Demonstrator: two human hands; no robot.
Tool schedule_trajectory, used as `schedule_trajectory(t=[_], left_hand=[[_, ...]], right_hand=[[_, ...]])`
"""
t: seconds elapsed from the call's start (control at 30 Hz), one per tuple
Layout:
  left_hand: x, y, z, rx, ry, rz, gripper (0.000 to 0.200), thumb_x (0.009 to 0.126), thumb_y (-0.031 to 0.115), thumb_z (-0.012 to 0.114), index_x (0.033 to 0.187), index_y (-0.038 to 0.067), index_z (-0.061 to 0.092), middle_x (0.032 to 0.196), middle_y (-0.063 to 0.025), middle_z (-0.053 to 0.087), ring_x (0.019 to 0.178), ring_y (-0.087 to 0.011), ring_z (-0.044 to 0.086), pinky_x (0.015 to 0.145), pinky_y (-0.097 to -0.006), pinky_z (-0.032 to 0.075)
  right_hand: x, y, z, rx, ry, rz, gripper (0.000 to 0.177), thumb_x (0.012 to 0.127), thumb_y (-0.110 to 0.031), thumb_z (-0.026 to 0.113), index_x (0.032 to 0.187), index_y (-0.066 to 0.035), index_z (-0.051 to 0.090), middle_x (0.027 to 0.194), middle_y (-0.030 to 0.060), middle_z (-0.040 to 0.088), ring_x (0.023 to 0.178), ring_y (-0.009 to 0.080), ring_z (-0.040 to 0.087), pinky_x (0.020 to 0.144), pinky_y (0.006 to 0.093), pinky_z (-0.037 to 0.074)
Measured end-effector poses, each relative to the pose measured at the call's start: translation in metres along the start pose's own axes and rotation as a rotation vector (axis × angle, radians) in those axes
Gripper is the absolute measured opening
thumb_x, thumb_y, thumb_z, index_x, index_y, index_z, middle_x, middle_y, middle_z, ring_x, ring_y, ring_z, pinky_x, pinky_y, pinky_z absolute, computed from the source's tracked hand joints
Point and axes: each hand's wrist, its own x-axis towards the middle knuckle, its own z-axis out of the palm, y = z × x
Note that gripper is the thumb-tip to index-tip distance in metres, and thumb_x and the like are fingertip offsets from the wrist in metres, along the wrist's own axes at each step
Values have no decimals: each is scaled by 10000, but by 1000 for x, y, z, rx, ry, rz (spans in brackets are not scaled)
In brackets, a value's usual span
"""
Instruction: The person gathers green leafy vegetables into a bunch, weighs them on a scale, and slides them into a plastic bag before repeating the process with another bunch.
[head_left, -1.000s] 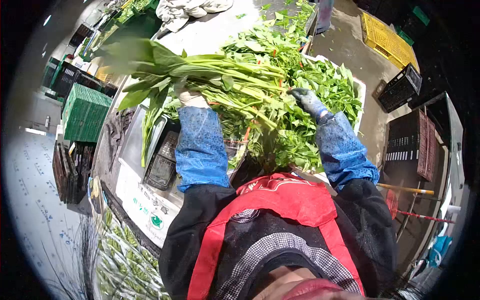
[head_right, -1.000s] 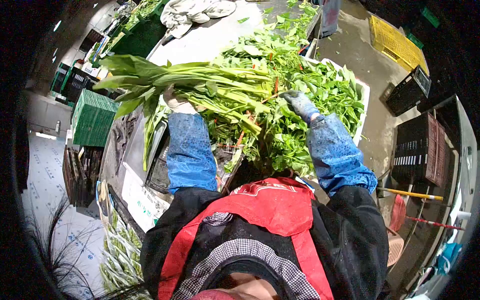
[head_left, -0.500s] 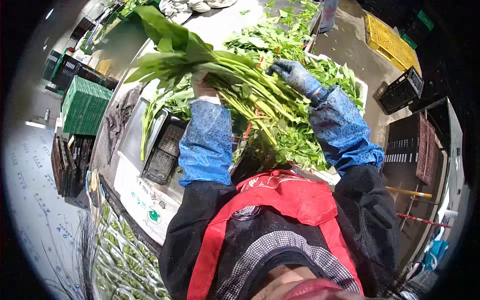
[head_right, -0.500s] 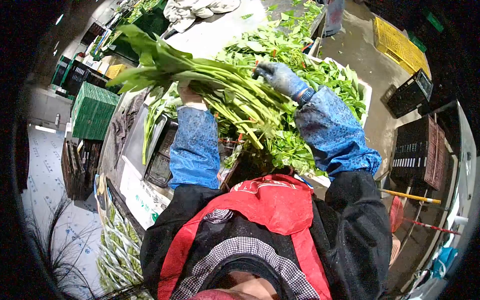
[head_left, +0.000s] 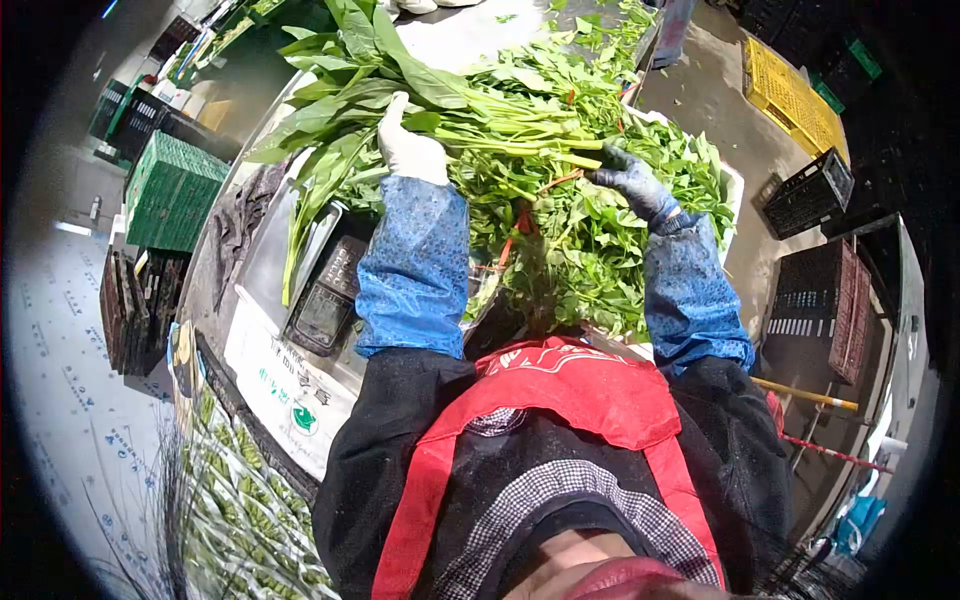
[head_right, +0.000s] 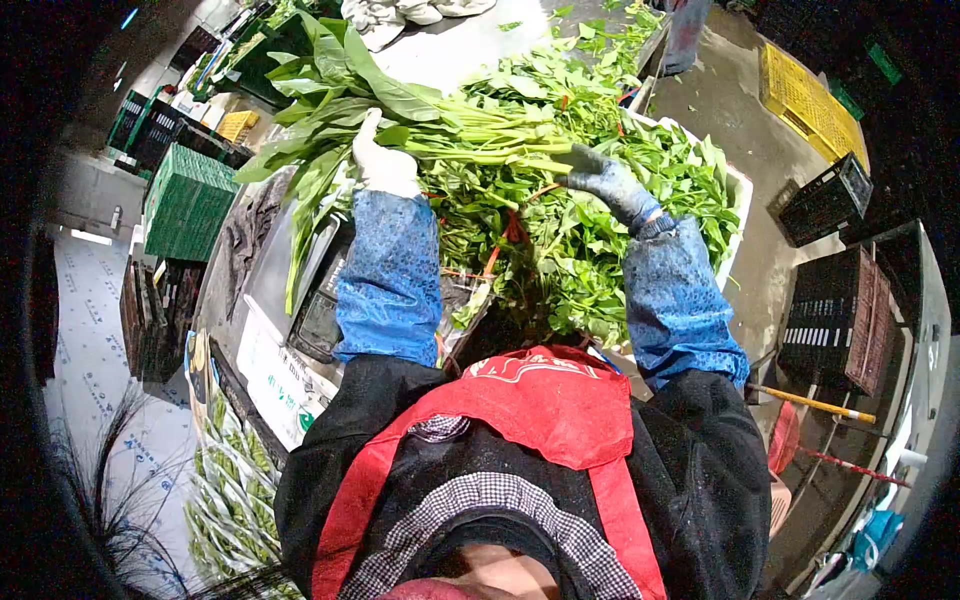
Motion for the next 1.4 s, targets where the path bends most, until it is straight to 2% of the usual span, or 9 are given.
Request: schedule_trajectory(t=[0.23, 0.53, 0.67, 0.77, 0.83, 0.97, 1.07, 1.1, 1.4], left_hand=[[-25, 4, 14, 31, -7, 60, 222, 714, 152, 595, 912, 66, 543, 894, -52, 551, 800, -205, 530, 730, -327, 441], [-28, 14, 20, -26, 17, 15, 277, 727, 185, 600, 965, 63, 531, 922, -64, 532, 813, -206, 517, 709, -329, 439], [-19, 16, 11, -91, -29, 19, 327, 732, 198, 597, 1020, 72, 507, 953, -79, 536, 848, -234, 523, 747, -377, 437], [-33, 16, 17, -136, -28, -44, 326, 731, 184, 591, 1029, 82, 507, 980, -84, 551, 875, -263, 530, 786, -415, 433], [-34, 11, 15, -127, -12, -55, 323, 727, 170, 594, 1028, 84, 514, 966, -73, 559, 874, -253, 534, 781, -402, 438], [-26, 18, 2, -1, 40, -60, 305, 727, 155, 606, 1014, 82, 531, 935, -43, 563, 840, -221, 535, 728, -361, 454], [3, 32, -29, 138, 80, 216, 237, 730, 146, 603, 951, 72, 563, 919, -49, 571, 731, -196, 558, 620, -316, 464], [2, 49, -33, 136, 89, 187, 219, 728, 143, 603, 931, 66, 570, 906, -50, 577, 734, -192, 564, 628, -312, 466], [45, 260, -130, 1419, 385, 400, 248, 668, 190, 660, 840, 15, 623, 882, -92, 621, 820, -186, 565, 737, -292, 424]], right_hand=[[10, -57, 20, 15, 270, 280, 520, 790, -497, 512, 920, -5, 618, 733, 52, 609, 585, 119, 561, 560, 228, 453], [22, 19, 3, -281, 453, 47, 290, 800, -228, 583, 922, 35, 590, 765, 88, 630, 642, 171, 603, 616, 265, 476], [34, 47, 37, -723, 247, -24, 825, 557, -429, 758, 1167, 25, 438, 1236, 222, 402, 1169, 302, 375, 964, 315, 311], [50, 20, 106, -940, 280, -178, 807, 481, -501, 762, 1045, 20, 512, 1155, 197, 444, 1062, 332, 417, 923, 339, 328], [98, 89, 114, -374, 108, -179, 527, 593, -409, 713, 936, -40, 559, 1011, 173, 524, 937, 305, 489, 802, 362, 395], [67, -1, 123, -964, 12, -63, 370, 839, -280, 452, 1164, -104, 468, 992, 126, 581, 846, 272, 558, 764, 370, 424], [63, 38, 67, -463, 169, -587, 240, 856, -221, 467, 946, -36, 591, 796, 171, 581, 752, 235, 566, 642, 341, 449], [54, 29, 46, -521, 237, 209, 249, 862, -228, 459, 913, -30, 602, 817, 158, 601, 748, 232, 572, 657, 320, 449], [-59, 132, -111, -1370, 268, 212, 589, 743, -432, 584, 1126, 4, 490, 1005, 226, 549, 909, 341, 533, 794, 384, 420]])
